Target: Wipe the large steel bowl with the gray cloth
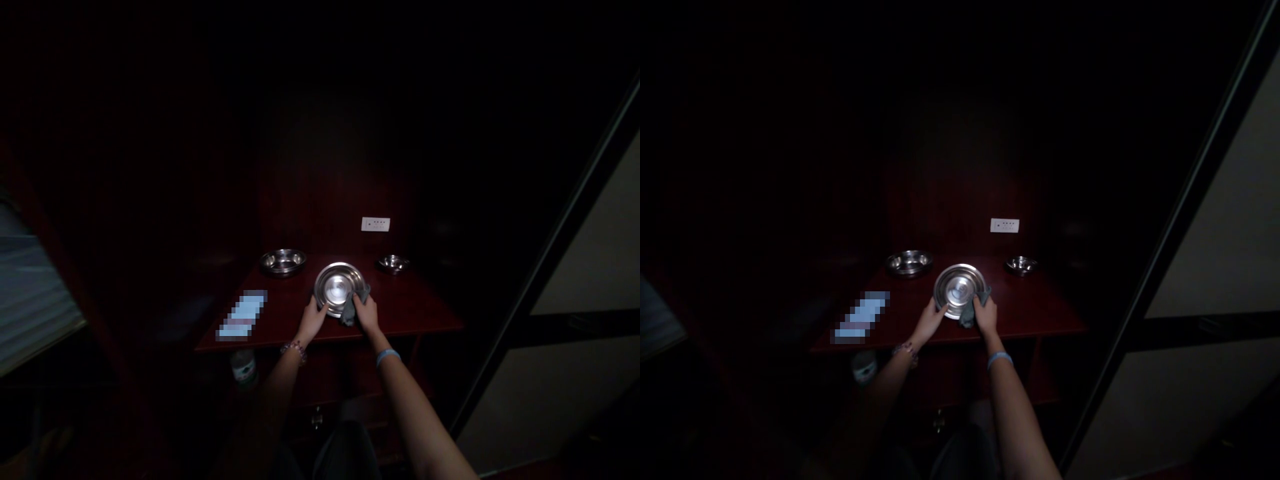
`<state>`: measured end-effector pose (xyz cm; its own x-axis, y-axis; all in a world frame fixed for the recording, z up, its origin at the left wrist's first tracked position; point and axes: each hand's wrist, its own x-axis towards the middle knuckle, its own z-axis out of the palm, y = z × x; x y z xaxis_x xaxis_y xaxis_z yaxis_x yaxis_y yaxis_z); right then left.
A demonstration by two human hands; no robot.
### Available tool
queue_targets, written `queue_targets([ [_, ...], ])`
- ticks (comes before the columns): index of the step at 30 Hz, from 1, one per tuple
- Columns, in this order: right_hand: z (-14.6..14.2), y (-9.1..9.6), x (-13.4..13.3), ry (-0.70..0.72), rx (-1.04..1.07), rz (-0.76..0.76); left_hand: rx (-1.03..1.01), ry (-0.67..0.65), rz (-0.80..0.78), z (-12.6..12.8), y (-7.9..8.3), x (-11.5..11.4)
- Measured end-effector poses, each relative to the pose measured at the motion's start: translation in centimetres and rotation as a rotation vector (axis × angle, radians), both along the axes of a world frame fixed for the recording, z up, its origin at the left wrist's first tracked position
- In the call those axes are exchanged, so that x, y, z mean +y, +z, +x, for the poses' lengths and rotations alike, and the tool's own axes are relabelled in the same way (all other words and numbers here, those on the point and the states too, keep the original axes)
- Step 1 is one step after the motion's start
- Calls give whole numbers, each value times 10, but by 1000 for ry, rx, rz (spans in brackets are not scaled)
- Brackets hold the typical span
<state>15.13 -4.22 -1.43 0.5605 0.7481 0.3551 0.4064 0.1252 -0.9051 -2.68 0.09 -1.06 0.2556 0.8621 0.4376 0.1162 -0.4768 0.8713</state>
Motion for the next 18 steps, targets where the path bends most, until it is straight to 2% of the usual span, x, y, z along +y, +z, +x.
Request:
queue_targets([
  [13,-3,6,-5,-3,2,-11,-2,16,-6,0,1,-1],
  [18,-3,4,-4,-8,11,-7,21,5,16,0,-4,4],
])
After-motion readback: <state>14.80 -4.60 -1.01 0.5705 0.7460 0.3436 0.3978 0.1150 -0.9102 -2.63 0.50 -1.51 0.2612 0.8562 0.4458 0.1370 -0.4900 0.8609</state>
